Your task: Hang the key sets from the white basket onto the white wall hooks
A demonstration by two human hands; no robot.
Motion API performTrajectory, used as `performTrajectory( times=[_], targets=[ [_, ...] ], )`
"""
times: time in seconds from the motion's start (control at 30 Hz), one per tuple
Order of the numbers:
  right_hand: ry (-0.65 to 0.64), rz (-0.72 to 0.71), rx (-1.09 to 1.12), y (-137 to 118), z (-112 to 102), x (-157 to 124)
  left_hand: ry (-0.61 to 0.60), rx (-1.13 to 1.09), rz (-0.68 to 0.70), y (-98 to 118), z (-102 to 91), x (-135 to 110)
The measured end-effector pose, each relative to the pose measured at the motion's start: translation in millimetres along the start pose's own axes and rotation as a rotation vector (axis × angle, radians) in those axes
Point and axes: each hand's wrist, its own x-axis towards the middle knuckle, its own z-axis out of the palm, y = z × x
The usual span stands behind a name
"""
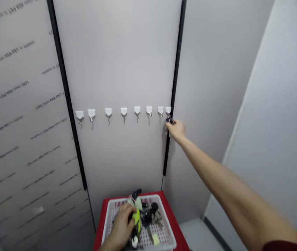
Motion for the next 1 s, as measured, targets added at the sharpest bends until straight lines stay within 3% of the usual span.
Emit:
performTrajectory(
  times=[0.13, 0.27, 0.33, 0.37, 0.43, 0.57, 0.63, 0.73, 0.83, 0.9, 1.0],
  targets=[
    [0.062, -0.027, -0.014, -5.4, -16.7, 22.4, 0.007, 0.019, 0.030, -5.3, -1.0, 0.3],
    [0.148, -0.209, 0.111, -22.4, -32.3, 54.2, 0.030, 0.028, 0.036, -12.5, 3.6, 2.7],
    [0.155, -0.277, 0.161, -33.7, -39.3, 50.5, 0.039, 0.027, 0.026, -13.1, 3.0, 2.8],
    [0.125, -0.299, 0.177, -37.3, -41.2, 40.9, 0.056, 0.027, 0.019, -12.6, 1.1, 3.4],
    [-0.057, -0.307, 0.170, -35.7, -38.4, 6.8, 0.122, 0.039, 0.014, -10.6, -5.5, 8.0],
    [-0.741, -0.237, 0.090, 6.9, -4.4, -93.8, 0.231, 0.171, -0.050, -3.4, -18.8, 34.2],
    [-0.968, -0.225, 0.133, 37.5, 18.3, -140.6, 0.137, 0.254, -0.146, 0.6, -17.2, 51.5],
    [-1.179, -0.162, 0.138, 75.5, 42.3, -186.8, -0.060, 0.253, -0.224, 5.7, -4.3, 71.6],
    [-1.229, -0.121, 0.171, 96.7, 48.7, -203.0, -0.043, 0.055, -0.150, 10.6, 4.9, 77.8],
    [-1.141, -0.056, 0.247, 103.5, 46.9, -202.4, -0.014, -0.081, -0.090, 15.0, 2.5, 74.2],
    [-0.941, 0.115, 0.392, 106.3, 42.5, -194.1, -0.153, -0.047, 0.036, 23.5, -5.3, 60.5]
  ],
)
